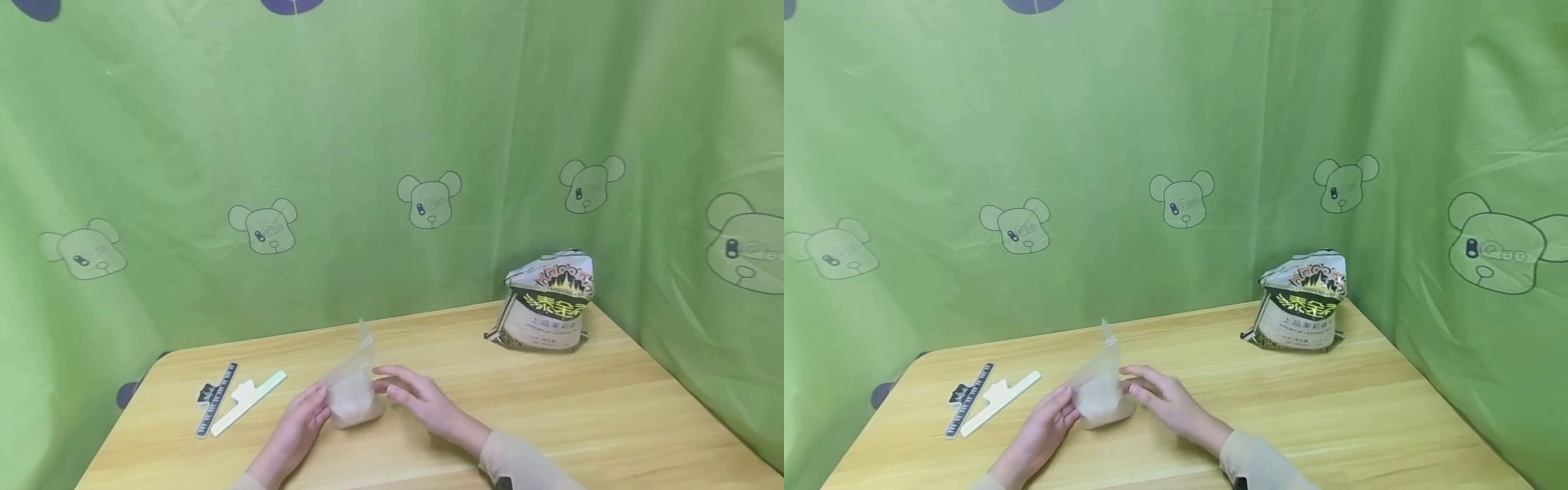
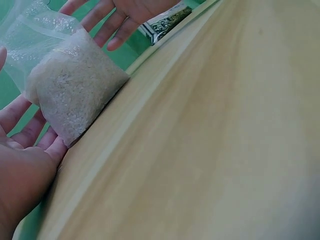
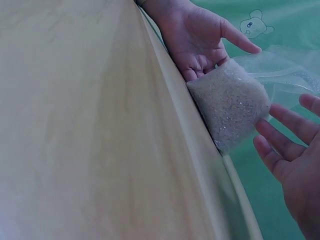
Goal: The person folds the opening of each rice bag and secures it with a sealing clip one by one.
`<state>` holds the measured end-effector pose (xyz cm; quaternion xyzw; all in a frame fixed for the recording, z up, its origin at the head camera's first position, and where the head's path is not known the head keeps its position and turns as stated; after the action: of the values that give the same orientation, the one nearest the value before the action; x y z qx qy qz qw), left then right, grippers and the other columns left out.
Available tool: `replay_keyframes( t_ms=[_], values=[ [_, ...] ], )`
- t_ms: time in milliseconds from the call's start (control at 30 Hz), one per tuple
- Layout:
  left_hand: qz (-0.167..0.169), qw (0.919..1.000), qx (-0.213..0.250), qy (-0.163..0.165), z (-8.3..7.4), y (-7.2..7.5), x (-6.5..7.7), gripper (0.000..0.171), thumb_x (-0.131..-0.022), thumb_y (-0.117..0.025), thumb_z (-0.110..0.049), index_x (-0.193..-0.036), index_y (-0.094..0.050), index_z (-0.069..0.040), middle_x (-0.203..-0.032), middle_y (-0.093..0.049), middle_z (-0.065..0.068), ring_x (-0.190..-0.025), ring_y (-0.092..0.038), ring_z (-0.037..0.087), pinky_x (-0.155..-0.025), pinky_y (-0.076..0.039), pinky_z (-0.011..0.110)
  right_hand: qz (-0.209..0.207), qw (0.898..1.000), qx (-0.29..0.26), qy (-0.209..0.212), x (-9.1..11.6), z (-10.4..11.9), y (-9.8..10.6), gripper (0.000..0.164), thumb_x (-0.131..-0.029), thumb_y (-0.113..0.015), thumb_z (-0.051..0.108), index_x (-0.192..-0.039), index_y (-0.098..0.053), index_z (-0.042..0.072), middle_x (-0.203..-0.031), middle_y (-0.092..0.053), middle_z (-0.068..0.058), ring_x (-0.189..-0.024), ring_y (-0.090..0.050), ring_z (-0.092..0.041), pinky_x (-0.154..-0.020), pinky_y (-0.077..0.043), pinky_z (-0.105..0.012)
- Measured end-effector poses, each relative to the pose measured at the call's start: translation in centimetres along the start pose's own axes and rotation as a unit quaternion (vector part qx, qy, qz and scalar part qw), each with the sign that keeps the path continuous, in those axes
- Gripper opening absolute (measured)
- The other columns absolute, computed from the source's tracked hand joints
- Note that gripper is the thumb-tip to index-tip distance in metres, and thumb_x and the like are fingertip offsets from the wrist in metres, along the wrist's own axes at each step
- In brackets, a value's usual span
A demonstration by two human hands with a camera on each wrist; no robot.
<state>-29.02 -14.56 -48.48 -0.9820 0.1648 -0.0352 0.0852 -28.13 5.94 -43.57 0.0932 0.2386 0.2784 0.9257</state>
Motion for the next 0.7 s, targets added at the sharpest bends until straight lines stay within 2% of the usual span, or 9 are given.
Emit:
replay_keyframes(
  t_ms=[167,300,400,533,633,700],
  values=[
    [0.002,1.0000,0.001,0.002,-0.05,-0.03,0.44,0.067,-0.103,-0.041,-0.030,-0.148,-0.014,0.013,-0.156,-0.023,0.029,-0.129,-0.048,0.007,-0.102,-0.041,0.014,0.006,1.000,0.004,0.002,0.13,0.07,-0.18,0.038,-0.104,-0.040,0.012,-0.140,-0.044,-0.001,-0.127,-0.061,-0.026,-0.118,-0.059,-0.042,-0.099,-0.052,-0.043],
    [0.010,0.9999,0.008,0.007,-0.03,-0.11,0.72,0.069,-0.103,-0.040,-0.030,-0.149,-0.011,0.013,-0.157,-0.021,0.029,-0.128,-0.048,0.003,-0.102,-0.041,0.013,0.009,1.000,0.000,0.006,0.28,0.00,-0.29,0.038,-0.104,-0.041,0.012,-0.139,-0.046,-0.001,-0.128,-0.061,-0.026,-0.118,-0.060,-0.038,-0.100,-0.052,-0.034],
    [0.015,0.9998,0.012,0.005,-0.13,-0.19,0.86,0.068,-0.104,-0.039,-0.028,-0.148,-0.010,0.014,-0.154,-0.031,0.024,-0.123,-0.052,-0.001,-0.102,-0.041,0.014,0.009,1.000,0.003,0.005,0.33,-0.04,-0.33,0.037,-0.103,-0.042,0.013,-0.137,-0.047,0.000,-0.127,-0.063,-0.024,-0.118,-0.062,-0.034,-0.100,-0.050,-0.028],
    [0.020,0.9996,0.022,0.000,-0.31,-0.25,0.84,0.067,-0.104,-0.039,-0.027,-0.147,-0.011,0.015,-0.141,-0.051,0.005,-0.120,-0.055,-0.002,-0.103,-0.042,0.016,0.003,1.000,0.020,-0.005,0.31,0.13,-0.19,0.036,-0.103,-0.042,0.014,-0.136,-0.049,0.001,-0.126,-0.065,-0.020,-0.117,-0.062,-0.032,-0.101,-0.049,-0.028],
    [0.021,0.9994,0.027,-0.001,-0.35,-0.22,0.78,0.066,-0.104,-0.039,-0.026,-0.147,-0.010,0.016,-0.134,-0.055,-0.003,-0.119,-0.055,-0.001,-0.103,-0.042,0.016,0.001,0.999,0.050,-0.015,0.18,0.40,-0.12,0.036,-0.104,-0.043,0.018,-0.135,-0.051,0.003,-0.125,-0.066,-0.016,-0.117,-0.063,-0.032,-0.103,-0.049,-0.031],
    [0.021,0.9994,0.028,-0.002,-0.35,-0.17,0.78,0.066,-0.104,-0.039,-0.025,-0.147,-0.010,0.016,-0.134,-0.054,-0.002,-0.119,-0.055,-0.001,-0.103,-0.042,0.016,0.001,0.997,0.075,-0.019,0.05,0.55,-0.14,0.035,-0.104,-0.042,0.021,-0.134,-0.053,0.006,-0.124,-0.067,-0.013,-0.116,-0.064,-0.029,-0.104,-0.049,-0.034]
  ],
)
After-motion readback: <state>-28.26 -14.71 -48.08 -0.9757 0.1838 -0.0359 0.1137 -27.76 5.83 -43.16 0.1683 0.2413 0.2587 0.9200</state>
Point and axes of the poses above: each hand's wrist, its own x-axis away from the middle knuckle, its own y-axis out of the back of the hand, z = x × y, the point moved 7 cm from there along -x, towards the middle knuckle
